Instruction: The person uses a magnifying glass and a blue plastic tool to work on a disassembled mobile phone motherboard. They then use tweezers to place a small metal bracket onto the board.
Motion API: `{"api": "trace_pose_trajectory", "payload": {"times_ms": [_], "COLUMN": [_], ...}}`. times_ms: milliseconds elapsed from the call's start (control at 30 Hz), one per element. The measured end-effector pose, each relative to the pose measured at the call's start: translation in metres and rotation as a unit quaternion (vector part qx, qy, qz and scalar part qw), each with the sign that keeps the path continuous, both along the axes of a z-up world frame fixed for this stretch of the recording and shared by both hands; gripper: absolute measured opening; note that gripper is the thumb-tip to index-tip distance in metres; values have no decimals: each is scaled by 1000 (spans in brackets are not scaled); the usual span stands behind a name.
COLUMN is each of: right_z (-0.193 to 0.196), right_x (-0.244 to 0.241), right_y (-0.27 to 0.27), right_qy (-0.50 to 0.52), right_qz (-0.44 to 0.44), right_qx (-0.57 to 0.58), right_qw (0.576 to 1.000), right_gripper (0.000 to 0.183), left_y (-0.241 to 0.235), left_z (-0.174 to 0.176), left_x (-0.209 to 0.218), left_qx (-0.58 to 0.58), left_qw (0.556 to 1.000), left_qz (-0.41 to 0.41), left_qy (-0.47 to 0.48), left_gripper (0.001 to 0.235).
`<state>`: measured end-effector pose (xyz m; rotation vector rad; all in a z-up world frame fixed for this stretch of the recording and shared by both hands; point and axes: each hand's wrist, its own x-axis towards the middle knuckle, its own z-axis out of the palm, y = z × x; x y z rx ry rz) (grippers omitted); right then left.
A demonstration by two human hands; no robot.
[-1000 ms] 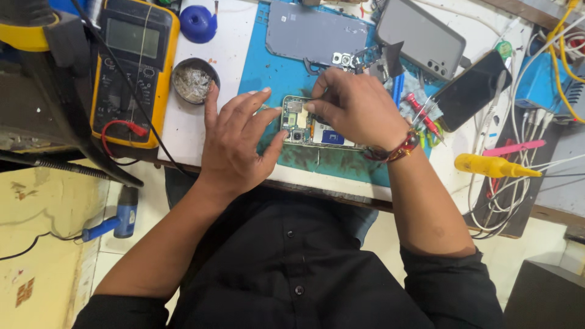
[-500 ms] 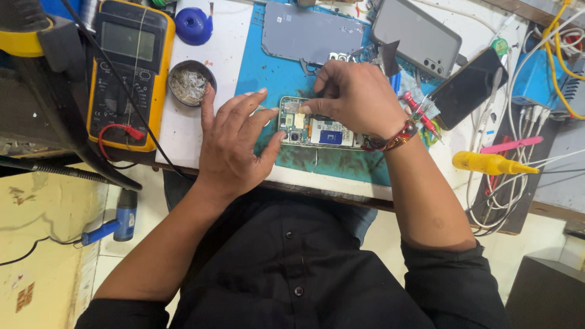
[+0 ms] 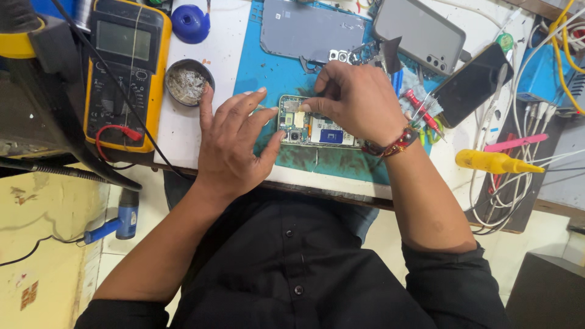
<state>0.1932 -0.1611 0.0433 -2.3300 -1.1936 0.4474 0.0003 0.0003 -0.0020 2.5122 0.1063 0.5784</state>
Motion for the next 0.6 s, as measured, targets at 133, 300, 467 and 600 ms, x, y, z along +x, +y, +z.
{"api": "trace_pose_trajectory", "payload": {"times_ms": [133, 300, 467, 600], "right_z": [1, 4, 3, 2], "right_x": [-1, -1, -1, -2], "right_y": [0, 0, 0, 1], "right_qy": [-27, -18, -21, -27], "right_qz": [17, 22, 14, 9], "right_qx": [8, -7, -13, -14], "right_qw": [999, 1000, 1000, 999], "right_gripper": [35, 36, 37, 37], "left_y": [0, 1, 1, 0], "left_z": [0, 1, 0, -1], "left_x": [0, 1, 0, 1], "left_qx": [-1, -1, -2, -3], "left_qw": [1000, 1000, 1000, 1000], "left_qz": [2, 0, 1, 2], "left_qy": [1, -1, 3, 4], "left_gripper": [35, 36, 35, 35]}}
